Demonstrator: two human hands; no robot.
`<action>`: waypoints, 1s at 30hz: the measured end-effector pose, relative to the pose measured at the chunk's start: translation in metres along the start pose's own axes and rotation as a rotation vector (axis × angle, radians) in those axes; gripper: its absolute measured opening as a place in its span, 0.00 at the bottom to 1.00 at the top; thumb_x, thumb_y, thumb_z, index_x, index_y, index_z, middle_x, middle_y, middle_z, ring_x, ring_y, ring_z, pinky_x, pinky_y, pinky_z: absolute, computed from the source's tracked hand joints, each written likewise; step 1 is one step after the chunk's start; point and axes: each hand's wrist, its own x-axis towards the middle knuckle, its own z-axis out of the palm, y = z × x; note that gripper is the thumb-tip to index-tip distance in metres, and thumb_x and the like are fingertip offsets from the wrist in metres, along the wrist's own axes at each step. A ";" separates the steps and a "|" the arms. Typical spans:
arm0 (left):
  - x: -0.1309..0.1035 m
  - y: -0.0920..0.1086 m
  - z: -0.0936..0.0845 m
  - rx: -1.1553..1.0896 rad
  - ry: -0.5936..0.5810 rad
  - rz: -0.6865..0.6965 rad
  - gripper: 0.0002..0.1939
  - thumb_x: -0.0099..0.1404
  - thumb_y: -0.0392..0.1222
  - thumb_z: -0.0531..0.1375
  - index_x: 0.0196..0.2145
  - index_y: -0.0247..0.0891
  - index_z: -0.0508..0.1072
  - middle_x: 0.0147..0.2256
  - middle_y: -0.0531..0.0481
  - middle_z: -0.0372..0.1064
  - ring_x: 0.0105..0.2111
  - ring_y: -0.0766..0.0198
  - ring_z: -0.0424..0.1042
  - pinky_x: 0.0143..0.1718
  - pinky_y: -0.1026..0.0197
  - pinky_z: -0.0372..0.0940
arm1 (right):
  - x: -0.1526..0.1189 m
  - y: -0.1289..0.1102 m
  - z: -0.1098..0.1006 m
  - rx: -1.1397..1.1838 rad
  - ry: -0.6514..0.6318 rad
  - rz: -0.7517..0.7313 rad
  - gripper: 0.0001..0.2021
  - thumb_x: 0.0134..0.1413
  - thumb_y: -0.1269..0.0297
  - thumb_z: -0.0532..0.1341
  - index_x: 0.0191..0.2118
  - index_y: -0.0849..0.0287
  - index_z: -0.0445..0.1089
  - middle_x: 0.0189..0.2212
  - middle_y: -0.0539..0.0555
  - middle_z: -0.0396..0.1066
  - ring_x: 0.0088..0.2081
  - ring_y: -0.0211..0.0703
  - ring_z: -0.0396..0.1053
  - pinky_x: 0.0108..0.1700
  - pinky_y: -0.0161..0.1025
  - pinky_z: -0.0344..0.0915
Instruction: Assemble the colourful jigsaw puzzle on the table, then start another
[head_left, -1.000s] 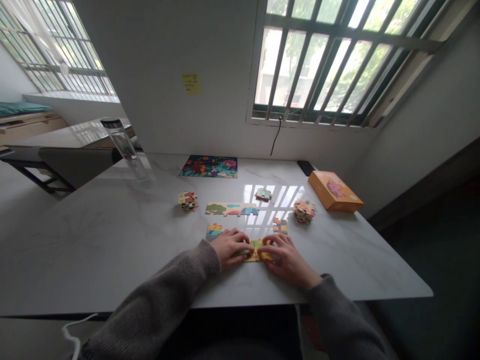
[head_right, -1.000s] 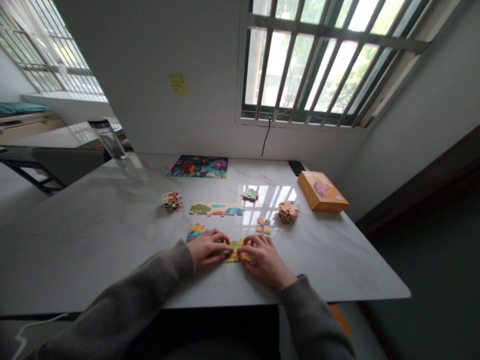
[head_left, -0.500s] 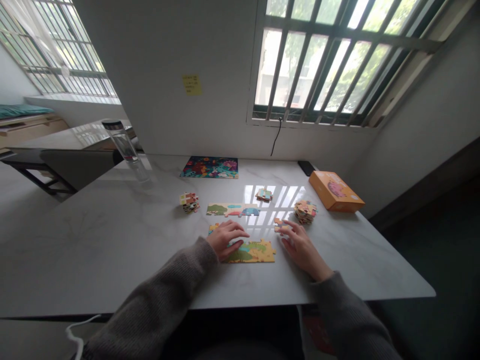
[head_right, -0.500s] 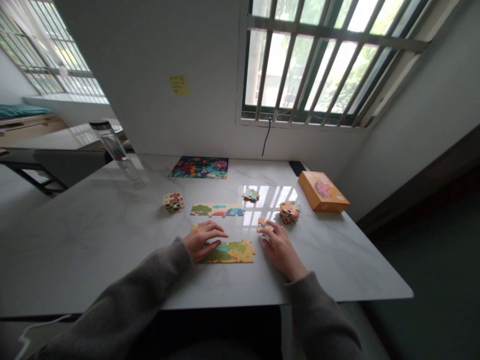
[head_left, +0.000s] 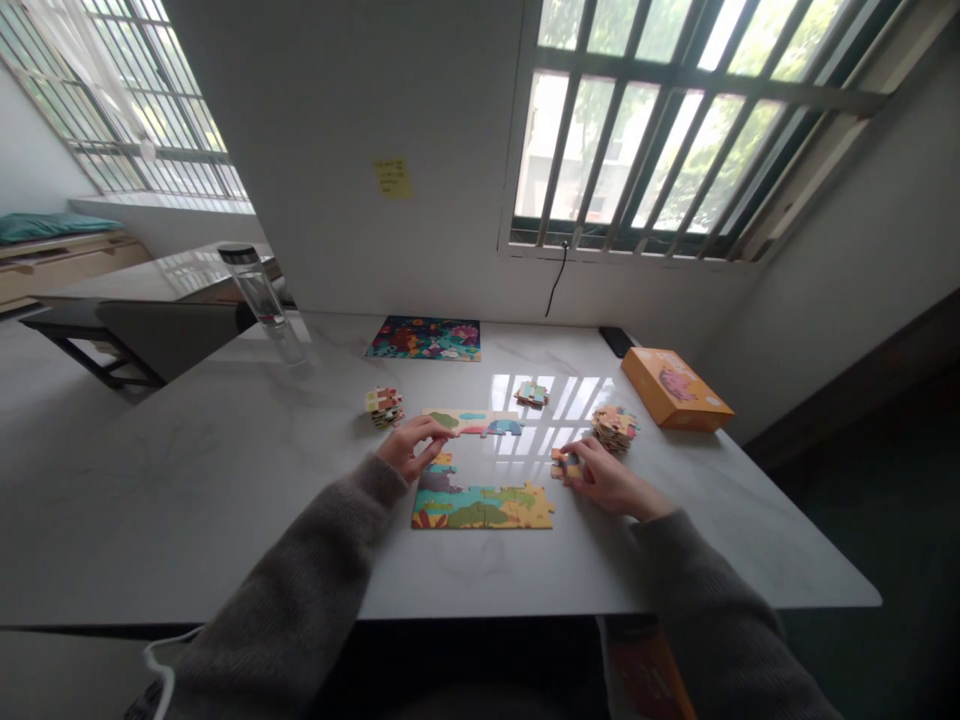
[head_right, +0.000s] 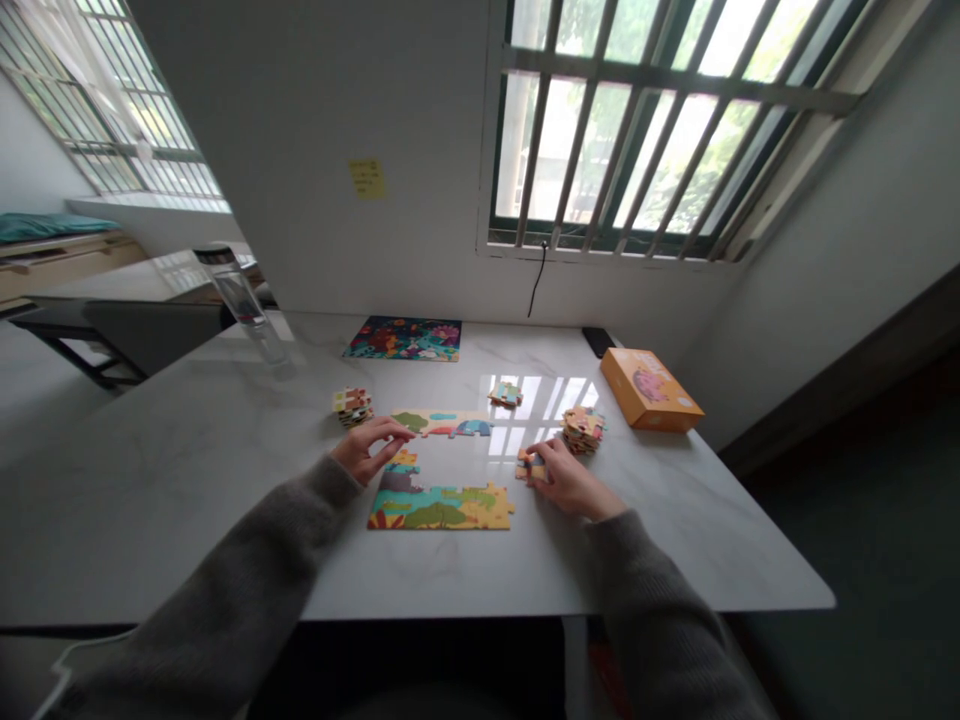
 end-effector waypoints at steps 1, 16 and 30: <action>-0.001 -0.002 -0.004 0.005 0.009 -0.021 0.12 0.69 0.39 0.55 0.41 0.36 0.78 0.35 0.44 0.75 0.36 0.61 0.72 0.36 0.61 0.66 | 0.000 0.000 0.000 0.001 0.001 0.003 0.16 0.55 0.67 0.62 0.50 0.57 0.69 0.44 0.56 0.65 0.34 0.40 0.68 0.40 0.40 0.72; -0.016 -0.024 -0.005 0.002 -0.054 -0.205 0.13 0.66 0.41 0.56 0.40 0.35 0.79 0.32 0.48 0.77 0.26 0.67 0.68 0.28 0.65 0.61 | 0.009 -0.018 0.009 -0.146 0.124 -0.076 0.25 0.49 0.65 0.66 0.56 0.53 0.66 0.45 0.56 0.63 0.47 0.51 0.66 0.53 0.50 0.69; -0.016 -0.015 0.012 -0.122 -0.035 -0.264 0.12 0.67 0.41 0.57 0.40 0.35 0.79 0.30 0.49 0.75 0.25 0.68 0.67 0.28 0.66 0.62 | 0.045 -0.051 0.019 0.597 0.159 -0.036 0.23 0.60 0.58 0.61 0.60 0.54 0.62 0.38 0.53 0.69 0.37 0.43 0.71 0.42 0.45 0.74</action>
